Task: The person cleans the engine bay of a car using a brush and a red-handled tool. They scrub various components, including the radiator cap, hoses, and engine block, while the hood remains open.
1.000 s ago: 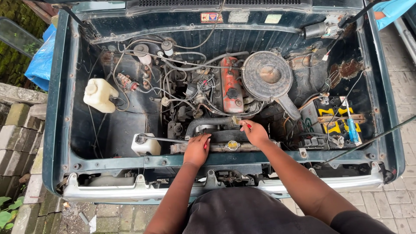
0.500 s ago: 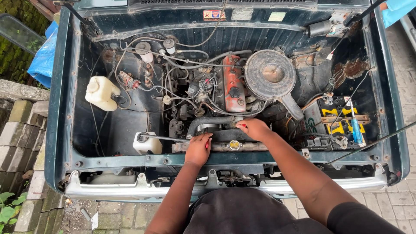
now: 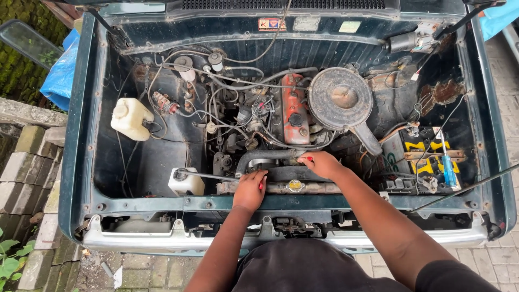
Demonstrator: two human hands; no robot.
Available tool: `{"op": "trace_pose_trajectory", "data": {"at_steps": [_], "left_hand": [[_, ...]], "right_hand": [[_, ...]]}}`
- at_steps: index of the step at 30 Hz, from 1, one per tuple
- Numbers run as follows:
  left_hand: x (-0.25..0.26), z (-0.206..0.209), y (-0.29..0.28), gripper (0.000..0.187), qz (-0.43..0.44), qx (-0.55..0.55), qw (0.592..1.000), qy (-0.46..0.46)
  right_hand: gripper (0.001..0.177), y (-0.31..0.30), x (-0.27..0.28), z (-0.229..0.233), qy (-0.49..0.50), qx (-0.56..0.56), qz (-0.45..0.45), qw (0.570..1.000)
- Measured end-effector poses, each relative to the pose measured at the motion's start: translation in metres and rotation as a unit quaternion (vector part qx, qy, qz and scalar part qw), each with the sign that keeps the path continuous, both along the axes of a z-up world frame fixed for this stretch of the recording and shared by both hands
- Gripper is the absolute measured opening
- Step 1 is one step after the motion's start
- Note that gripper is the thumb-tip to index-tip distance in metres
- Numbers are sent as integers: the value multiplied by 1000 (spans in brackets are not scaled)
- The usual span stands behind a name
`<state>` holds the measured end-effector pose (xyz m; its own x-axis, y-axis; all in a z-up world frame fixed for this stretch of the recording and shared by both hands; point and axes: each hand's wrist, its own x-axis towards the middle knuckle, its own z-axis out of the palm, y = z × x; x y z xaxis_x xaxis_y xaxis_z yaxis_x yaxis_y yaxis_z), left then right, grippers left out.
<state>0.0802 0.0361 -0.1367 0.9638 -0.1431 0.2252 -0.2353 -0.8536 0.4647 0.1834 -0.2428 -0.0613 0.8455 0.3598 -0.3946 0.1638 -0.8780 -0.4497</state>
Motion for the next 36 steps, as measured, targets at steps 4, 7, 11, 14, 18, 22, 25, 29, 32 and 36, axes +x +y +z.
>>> {"op": "trace_pose_trajectory", "data": {"at_steps": [4,7,11,14,18,22,25,29,32,36], "left_hand": [[-2,-3,0,26,-3,-2,1000,13],[0,-3,2,26,-5,1,1000,4],[1,0,1,26,-4,1,1000,10],[-1,1,0,26,-4,-2,1000,16],[0,0,1,25,-3,5,1000,6],[-1,3,1,25,-2,4,1000,9],[-1,7,0,24,-2,7,1000,7],[0,7,1,25,4,-3,1000,18],[0,5,1,24,4,-5,1000,11],[-2,16,1,24,0,-17,1000,16]], "right_hand": [[39,-5,-6,-3,-5,-81,45,996],[38,-3,-13,13,-34,-3,-23,999],[32,-2,-23,28,-75,151,-201,965],[31,-24,-23,9,-84,136,-232,959],[23,-34,-19,12,-288,164,-285,900],[24,-48,6,9,-414,85,-299,855],[37,-35,3,19,-275,-29,-329,903],[25,-33,9,31,-301,103,-287,904],[26,-29,12,37,-290,124,-315,895],[22,-13,15,64,-271,169,-307,897]]}}
